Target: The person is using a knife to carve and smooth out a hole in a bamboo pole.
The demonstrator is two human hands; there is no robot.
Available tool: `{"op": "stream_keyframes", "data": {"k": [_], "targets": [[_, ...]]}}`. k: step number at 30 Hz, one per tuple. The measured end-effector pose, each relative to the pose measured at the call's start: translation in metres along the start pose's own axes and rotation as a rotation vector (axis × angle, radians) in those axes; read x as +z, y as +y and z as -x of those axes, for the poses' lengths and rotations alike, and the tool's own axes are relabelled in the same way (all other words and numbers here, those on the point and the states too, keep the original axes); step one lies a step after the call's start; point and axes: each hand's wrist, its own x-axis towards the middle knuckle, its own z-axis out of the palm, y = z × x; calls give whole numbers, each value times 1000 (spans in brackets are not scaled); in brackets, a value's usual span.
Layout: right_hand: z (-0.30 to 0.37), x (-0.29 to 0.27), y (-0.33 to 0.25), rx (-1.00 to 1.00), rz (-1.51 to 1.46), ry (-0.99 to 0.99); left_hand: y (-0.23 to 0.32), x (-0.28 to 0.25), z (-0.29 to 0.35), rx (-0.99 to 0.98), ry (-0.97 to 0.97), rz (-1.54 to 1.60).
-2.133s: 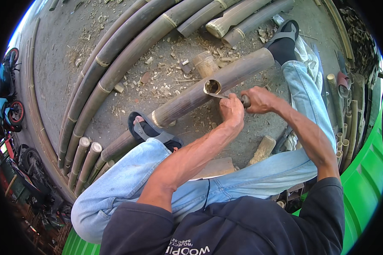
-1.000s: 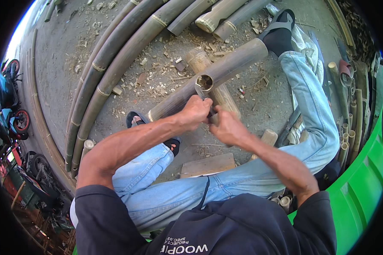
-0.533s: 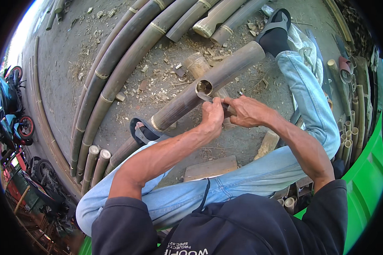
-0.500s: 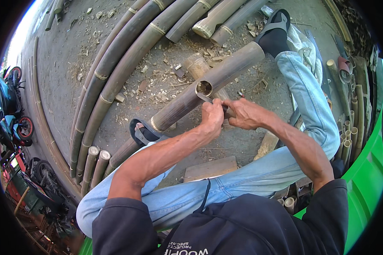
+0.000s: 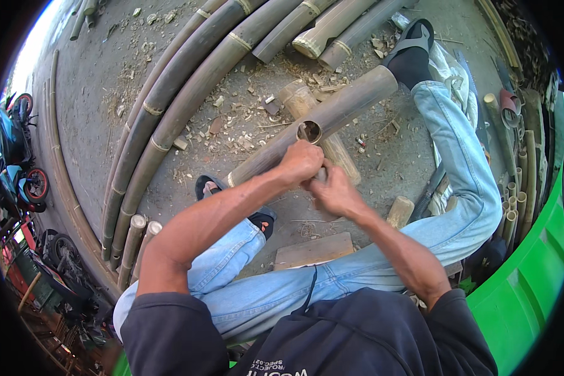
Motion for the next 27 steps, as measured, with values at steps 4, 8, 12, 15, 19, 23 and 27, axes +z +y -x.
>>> {"op": "stream_keyframes", "data": {"k": [4, 8, 12, 15, 19, 23, 27], "targets": [[2, -55, -10, -260, 728, -187, 4, 73, 12, -438, 366, 1055], [3, -30, 12, -199, 477, -79, 6, 48, 23, -328, 344, 717], [3, 17, 15, -132, 262, 76, -7, 9, 21, -249, 249, 388], [-13, 66, 14, -134, 0, 249, -17, -28, 14, -56, 50, 105], [-8, 83, 3, -50, -354, 222, -22, -37, 8, 177, -160, -173], [-1, 55, 48, -38, -257, 234, -12, 17, 8, 182, -38, -66], [-1, -12, 30, -203, 284, 141, -4, 33, 3, -95, 4, 570]]}}
